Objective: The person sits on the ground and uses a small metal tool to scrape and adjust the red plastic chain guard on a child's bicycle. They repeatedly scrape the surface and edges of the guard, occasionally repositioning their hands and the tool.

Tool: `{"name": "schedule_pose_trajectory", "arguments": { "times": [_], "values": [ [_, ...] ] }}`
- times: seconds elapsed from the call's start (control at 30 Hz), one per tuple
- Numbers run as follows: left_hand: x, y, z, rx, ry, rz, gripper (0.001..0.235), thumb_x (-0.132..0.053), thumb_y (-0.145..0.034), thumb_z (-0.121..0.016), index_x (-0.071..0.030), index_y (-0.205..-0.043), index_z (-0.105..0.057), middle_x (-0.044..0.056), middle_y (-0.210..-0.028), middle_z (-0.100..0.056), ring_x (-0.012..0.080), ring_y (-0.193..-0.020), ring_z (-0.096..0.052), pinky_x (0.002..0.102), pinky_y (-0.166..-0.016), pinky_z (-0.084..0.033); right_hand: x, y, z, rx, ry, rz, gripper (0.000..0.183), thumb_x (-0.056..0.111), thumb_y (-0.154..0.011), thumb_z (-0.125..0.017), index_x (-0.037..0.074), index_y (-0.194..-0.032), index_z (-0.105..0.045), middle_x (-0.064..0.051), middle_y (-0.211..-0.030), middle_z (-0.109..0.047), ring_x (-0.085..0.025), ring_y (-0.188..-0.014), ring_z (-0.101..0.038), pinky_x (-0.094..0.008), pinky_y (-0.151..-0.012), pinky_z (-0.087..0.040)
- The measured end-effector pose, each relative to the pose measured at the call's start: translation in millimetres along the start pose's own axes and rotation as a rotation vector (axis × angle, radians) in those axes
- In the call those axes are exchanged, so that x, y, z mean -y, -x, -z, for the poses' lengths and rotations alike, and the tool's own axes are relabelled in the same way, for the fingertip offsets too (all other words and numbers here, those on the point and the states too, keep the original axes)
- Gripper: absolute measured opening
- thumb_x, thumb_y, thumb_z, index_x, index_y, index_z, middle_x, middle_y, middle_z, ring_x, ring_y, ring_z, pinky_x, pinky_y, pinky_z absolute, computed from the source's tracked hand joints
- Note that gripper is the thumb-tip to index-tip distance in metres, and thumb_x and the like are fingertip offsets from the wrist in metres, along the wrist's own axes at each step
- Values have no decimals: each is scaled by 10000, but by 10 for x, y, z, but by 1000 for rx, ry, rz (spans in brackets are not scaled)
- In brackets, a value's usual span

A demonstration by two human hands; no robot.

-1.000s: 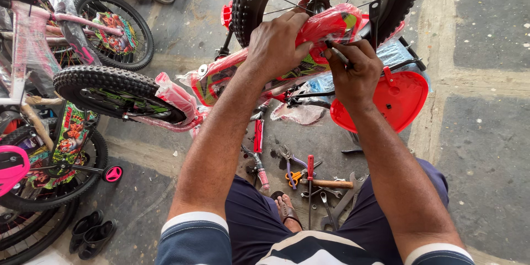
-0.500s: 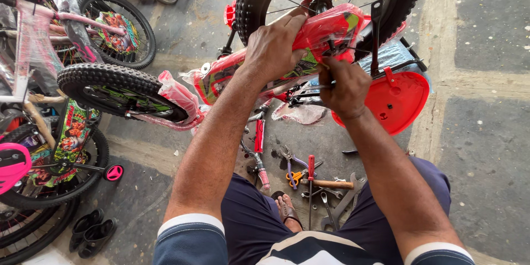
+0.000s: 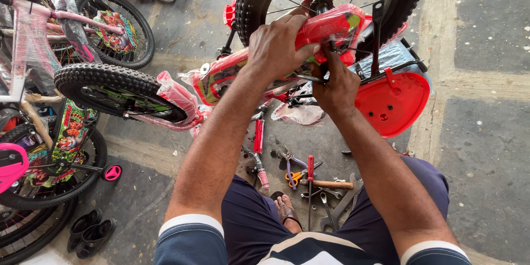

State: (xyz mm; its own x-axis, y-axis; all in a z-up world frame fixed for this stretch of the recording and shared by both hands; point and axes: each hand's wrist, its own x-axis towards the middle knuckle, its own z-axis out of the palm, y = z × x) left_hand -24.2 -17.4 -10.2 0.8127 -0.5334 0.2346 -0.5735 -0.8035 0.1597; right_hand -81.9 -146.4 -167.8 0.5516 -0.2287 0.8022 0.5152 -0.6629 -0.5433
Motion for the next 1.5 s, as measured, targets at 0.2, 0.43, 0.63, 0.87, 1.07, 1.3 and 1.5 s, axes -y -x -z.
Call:
{"name": "schedule_pose_trajectory", "arguments": {
  "times": [0.2,0.43,0.63,0.87,1.07,1.3,1.5],
  "values": [
    [54,9,-111,-128,-20,-72,587,-427,-817,-826,-22,-1215,-675,129,-1115,-745,309,-895,-755,470,-766,-588,-41,4,-28,31,-123,-193,288,202,-1032,-771,81,-1259,-642,-102,-916,-745,-203,-725,-744,-350,-616,-566],
    [25,-23,-45,-86,30,-54,643,-515,-823,-840,6,-1162,-676,138,-976,-748,294,-798,-753,493,-716,-568,106,20,24,141,-121,-119,491,235,-1013,-760,40,-1426,-581,-114,-868,-717,-238,-698,-716,-380,-591,-524],
    [-87,-190,-133,-37,-131,-72,420,-373,-807,-853,-30,-954,-661,149,-884,-729,268,-730,-745,430,-658,-597,121,85,52,235,188,-60,550,260,-1029,-696,46,-1504,-518,-112,-813,-700,-303,-617,-672,-440,-554,-505],
    [-10,-304,-30,96,-126,-83,399,-351,-790,-845,-53,-968,-648,123,-797,-730,283,-738,-738,451,-713,-582,27,165,49,273,280,-19,642,264,-1031,-676,56,-1577,-411,-111,-857,-726,-289,-618,-681,-432,-561,-518],
    [22,-295,28,125,-28,-49,415,-353,-810,-808,-74,-1068,-640,121,-820,-737,281,-765,-745,447,-743,-577,29,149,109,425,257,-60,814,295,-999,-700,65,-1642,-256,-100,-808,-720,-289,-596,-683,-445,-533,-512],
    [63,-187,86,65,26,-35,438,-353,-842,-782,-64,-1125,-615,151,-829,-740,323,-800,-750,492,-789,-561,129,12,235,552,92,-183,984,326,-909,-805,167,-1656,-185,-75,-757,-721,-304,-605,-695,-472,-541,-512],
    [52,-185,64,71,-1,-57,438,-344,-844,-775,-78,-1150,-608,160,-846,-743,337,-845,-751,500,-825,-562,143,43,249,553,78,-235,974,297,-894,-817,204,-1655,-217,-75,-772,-728,-306,-640,-709,-478,-606,-533]
  ]
}}
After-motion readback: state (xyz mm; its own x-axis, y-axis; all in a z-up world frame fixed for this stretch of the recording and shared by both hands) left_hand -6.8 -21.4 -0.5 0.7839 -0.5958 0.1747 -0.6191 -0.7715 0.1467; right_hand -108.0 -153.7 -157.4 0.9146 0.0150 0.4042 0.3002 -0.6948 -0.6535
